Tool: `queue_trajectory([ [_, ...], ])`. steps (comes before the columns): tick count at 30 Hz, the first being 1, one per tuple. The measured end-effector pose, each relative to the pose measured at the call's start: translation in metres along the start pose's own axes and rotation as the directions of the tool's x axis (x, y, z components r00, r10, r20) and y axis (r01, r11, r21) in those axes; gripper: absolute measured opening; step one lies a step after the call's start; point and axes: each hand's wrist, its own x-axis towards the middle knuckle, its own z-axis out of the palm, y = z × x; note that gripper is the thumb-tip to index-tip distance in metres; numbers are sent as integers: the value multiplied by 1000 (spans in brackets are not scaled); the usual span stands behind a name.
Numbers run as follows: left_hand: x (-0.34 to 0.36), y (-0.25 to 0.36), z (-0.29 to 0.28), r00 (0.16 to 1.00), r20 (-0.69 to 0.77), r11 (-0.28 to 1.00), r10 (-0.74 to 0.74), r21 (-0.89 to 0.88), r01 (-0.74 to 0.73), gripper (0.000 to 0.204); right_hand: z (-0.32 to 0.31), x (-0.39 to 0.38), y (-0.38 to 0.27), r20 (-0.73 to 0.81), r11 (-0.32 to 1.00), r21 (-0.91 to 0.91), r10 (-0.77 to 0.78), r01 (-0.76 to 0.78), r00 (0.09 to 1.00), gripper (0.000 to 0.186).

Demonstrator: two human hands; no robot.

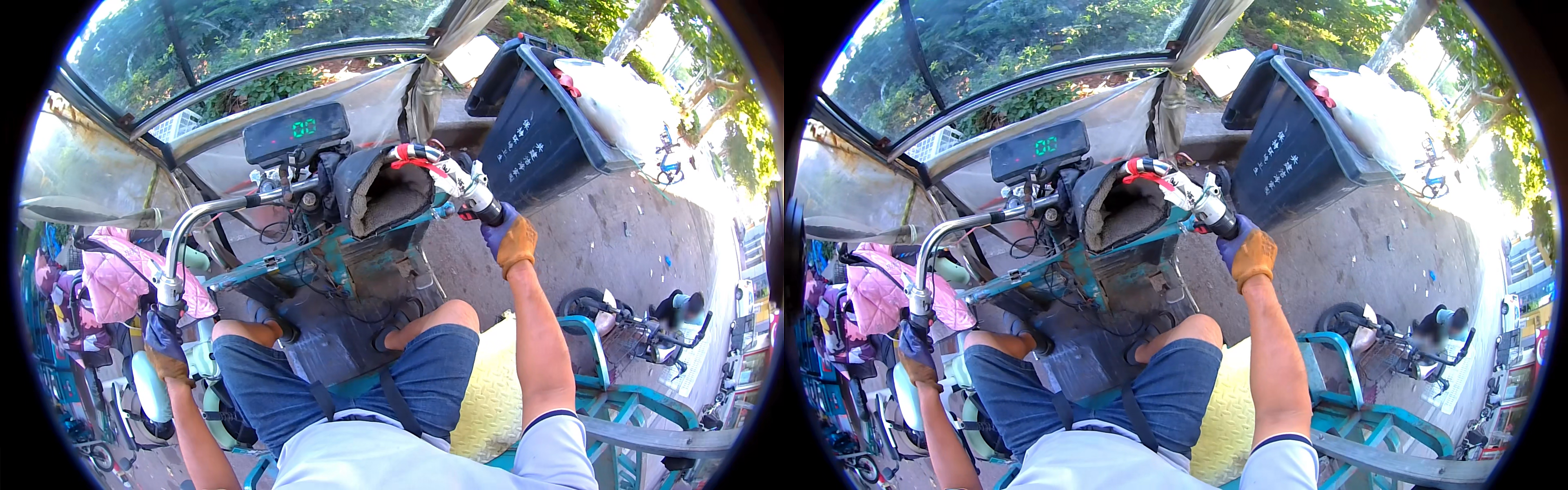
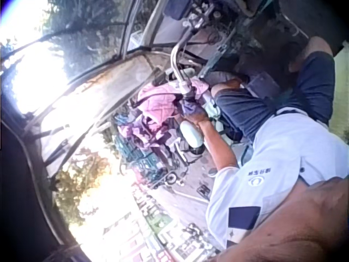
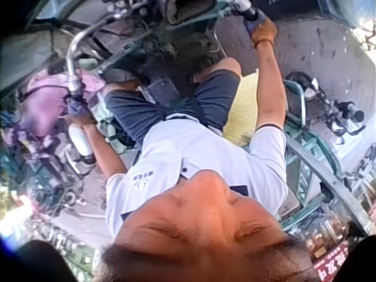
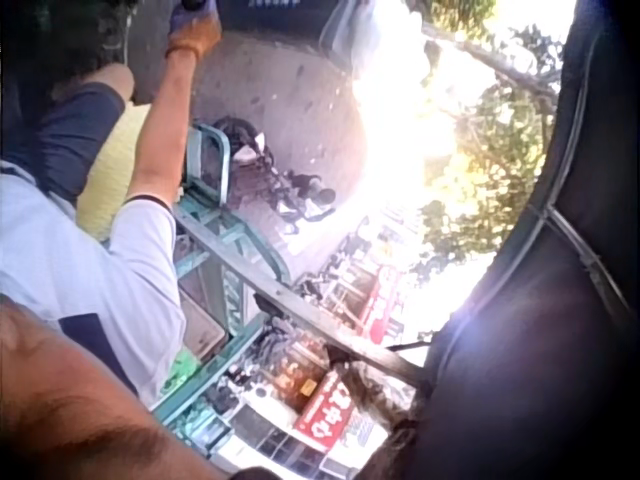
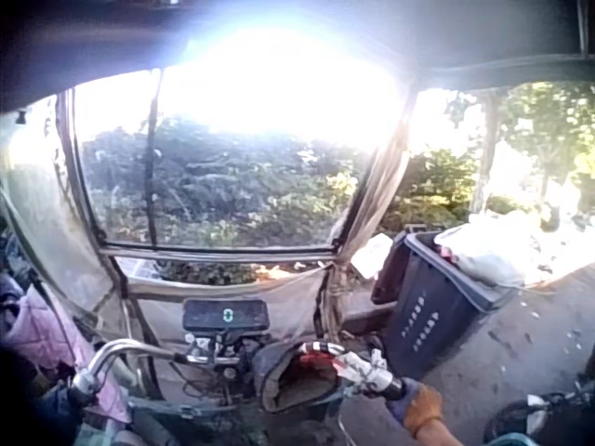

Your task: The person sits on a teal three-wheeled vehicle and manipulates the handlebar controls and wiring. They repeatedly adjust the right handlebar grip and the digital display unit, pulling at wires and repositioning components. The person also briefly interacts with a yellow foam mat on the vehicle's floor.

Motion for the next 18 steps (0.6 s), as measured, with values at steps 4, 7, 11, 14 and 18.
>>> queue_trajectory([
  [4, 0, 10, -8, 997, 61, 998, -50, 48, 47, 32, 5, -4, -3, -80, 999, 12, -37, 38, 996, 24],
  [7, -3, 22, -8, 993, 49, 994, -107, 24, 106, 34, 13, -6, 0, -159, 997, 59, -43, 53, 986, 23],
  [11, -2, 22, -6, 999, 16, 997, -38, 66, 36, 38, 16, -5, 4, -178, 988, 122, -74, 97, 981, 44],
  [14, 2, 0, -12, 998, 63, 981, -17, 195, 5, 50, 12, -3, 9, -168, 961, 120, -227, 249, 959, 73],
  [18, 0, 18, -5, 992, 45, 992, -117, 61, 114, 49, -3, -12, 2, -75, 940, 63, -329, 334, 941, 104],
])
